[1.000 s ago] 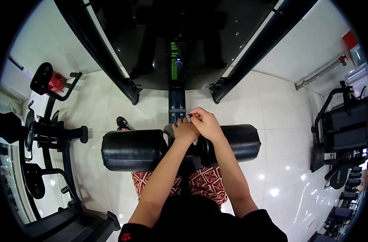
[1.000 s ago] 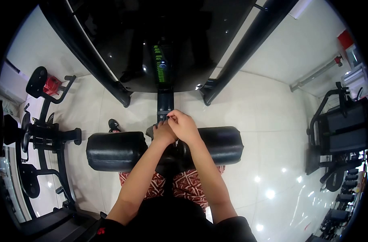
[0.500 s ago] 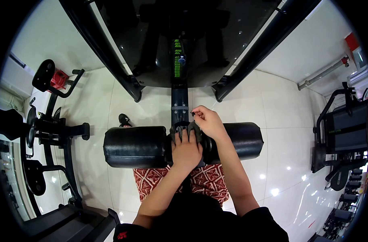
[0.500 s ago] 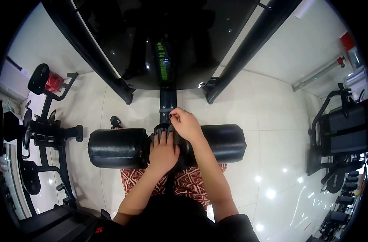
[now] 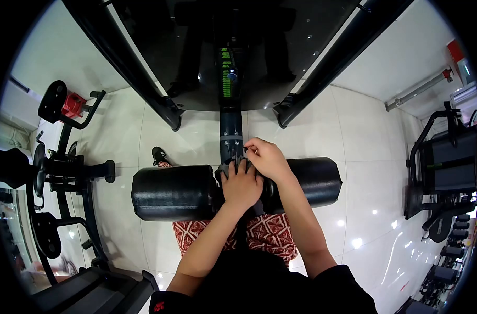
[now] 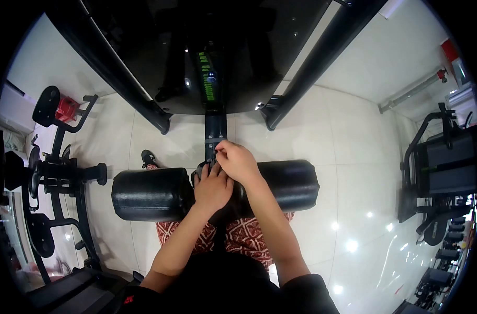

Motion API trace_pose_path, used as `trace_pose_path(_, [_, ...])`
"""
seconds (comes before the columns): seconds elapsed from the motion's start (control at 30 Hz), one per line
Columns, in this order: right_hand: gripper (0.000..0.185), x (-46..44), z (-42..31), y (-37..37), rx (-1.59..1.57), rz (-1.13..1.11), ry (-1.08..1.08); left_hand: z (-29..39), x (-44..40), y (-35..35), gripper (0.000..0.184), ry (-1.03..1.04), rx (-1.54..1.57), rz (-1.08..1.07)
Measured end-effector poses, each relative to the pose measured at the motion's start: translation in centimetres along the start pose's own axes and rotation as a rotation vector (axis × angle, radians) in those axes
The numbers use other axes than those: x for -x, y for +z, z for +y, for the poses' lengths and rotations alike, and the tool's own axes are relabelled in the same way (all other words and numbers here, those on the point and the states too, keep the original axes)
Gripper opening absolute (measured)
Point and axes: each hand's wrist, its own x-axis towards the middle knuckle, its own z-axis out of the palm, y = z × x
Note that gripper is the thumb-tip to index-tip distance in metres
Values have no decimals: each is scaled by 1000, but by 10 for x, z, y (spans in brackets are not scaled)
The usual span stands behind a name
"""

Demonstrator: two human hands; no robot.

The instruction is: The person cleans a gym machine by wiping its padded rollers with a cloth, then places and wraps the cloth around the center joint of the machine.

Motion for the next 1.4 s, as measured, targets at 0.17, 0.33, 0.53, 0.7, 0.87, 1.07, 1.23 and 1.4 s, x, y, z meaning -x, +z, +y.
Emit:
trace_pose_path(0.17, [20,-3,3,0,-6,-29,20,4,-23,1,49,-52,-84,-127])
trace_pose_path(0.33, [18,-8,5,1,-10,-27,27,2,-26,4,52,-49,-124,-185])
trace_pose_path(0.53, [18,-6,10,2,-84,-21,25,0,-4,-1,51,-17,-104,-123])
trace_pose_path(0.7, [21,-4,6,1,-27,-27,-10,-1,33,-11,50,65,-49,-6])
trace_pose_path(0.87, [21,2,-3,-2,-11,-21,4,3,56,-12,50,124,-47,64])
trace_pose_path(1.07, [18,2,-3,-1,-5,-37,48,-2,29,-5,46,54,24,6])
trace_pose_path(1.23, [18,0,-3,-1,6,-58,67,-7,-2,-4,44,28,18,-54])
trace_pose_path(1.4, [20,-5,9,3,6,-93,52,-7,-21,5,43,34,4,-24])
